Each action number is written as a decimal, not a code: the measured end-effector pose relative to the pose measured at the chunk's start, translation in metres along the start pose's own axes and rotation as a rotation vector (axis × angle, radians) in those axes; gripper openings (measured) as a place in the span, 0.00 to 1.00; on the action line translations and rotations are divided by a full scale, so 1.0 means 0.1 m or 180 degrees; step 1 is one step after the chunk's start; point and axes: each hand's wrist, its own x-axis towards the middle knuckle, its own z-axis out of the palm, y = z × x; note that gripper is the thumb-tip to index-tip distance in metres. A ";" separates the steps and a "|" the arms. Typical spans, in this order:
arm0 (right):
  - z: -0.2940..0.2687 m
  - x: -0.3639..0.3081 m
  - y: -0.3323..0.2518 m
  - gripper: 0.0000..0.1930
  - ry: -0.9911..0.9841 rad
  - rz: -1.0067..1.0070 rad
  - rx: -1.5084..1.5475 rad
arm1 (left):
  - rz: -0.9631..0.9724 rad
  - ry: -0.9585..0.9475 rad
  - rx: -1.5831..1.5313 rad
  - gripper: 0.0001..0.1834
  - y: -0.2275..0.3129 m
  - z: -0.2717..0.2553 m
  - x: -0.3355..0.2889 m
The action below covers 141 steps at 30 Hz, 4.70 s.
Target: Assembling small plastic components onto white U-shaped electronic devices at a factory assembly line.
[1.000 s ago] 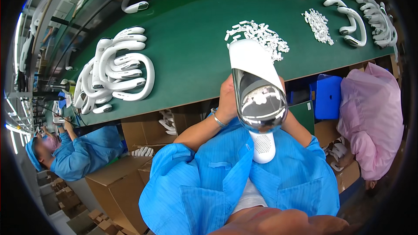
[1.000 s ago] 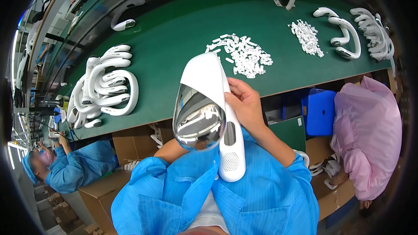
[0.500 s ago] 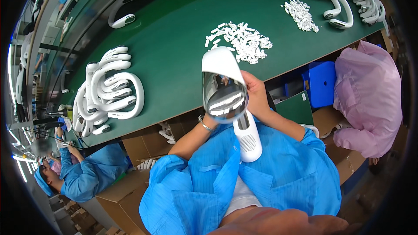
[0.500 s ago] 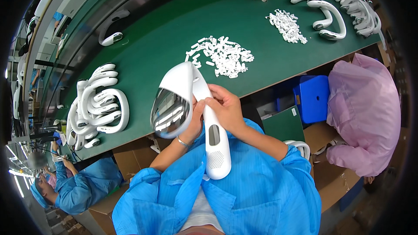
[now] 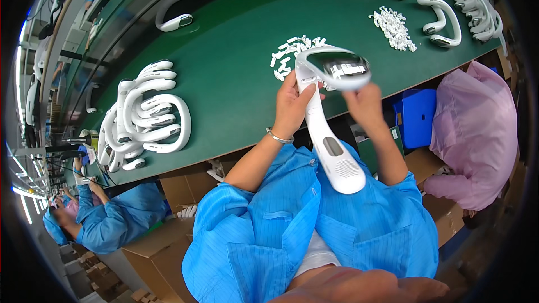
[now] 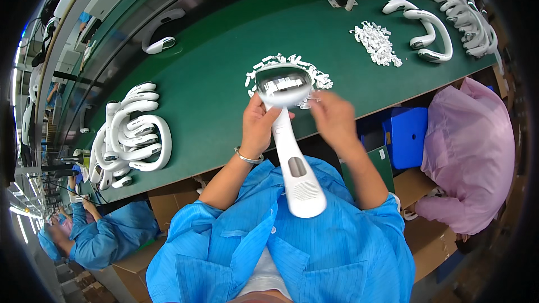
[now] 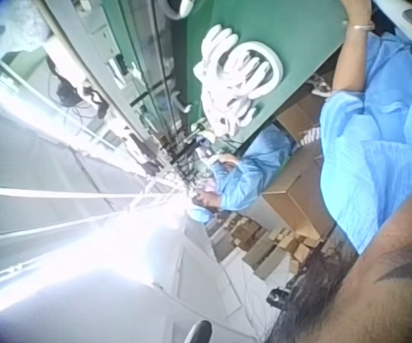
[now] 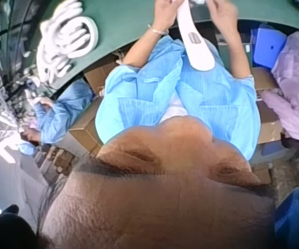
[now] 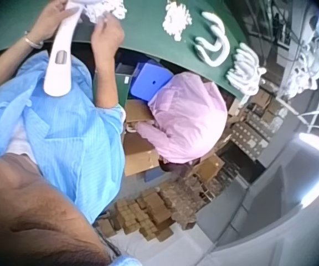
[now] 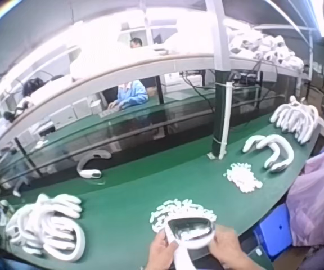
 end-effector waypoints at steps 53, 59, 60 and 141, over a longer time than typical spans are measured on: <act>0.15 -0.23 -0.06 0.07 0.0211 0.0752 0.2368 | 0.0114 -0.0545 -0.0041 0.20 -0.12 0.29 -0.12; -0.14 -0.06 -0.40 0.14 -0.0061 0.0706 0.2847 | 0.0145 -0.0445 -0.0058 0.16 -0.12 0.30 -0.19; -0.12 -0.07 -0.42 0.15 -0.0026 0.0636 0.2544 | 0.0105 -0.0390 -0.0091 0.15 -0.13 0.30 -0.20; 0.34 1.15 0.44 0.05 -0.0958 -0.1476 -0.1718 | -0.0586 0.0496 0.0073 0.15 0.58 -0.79 0.56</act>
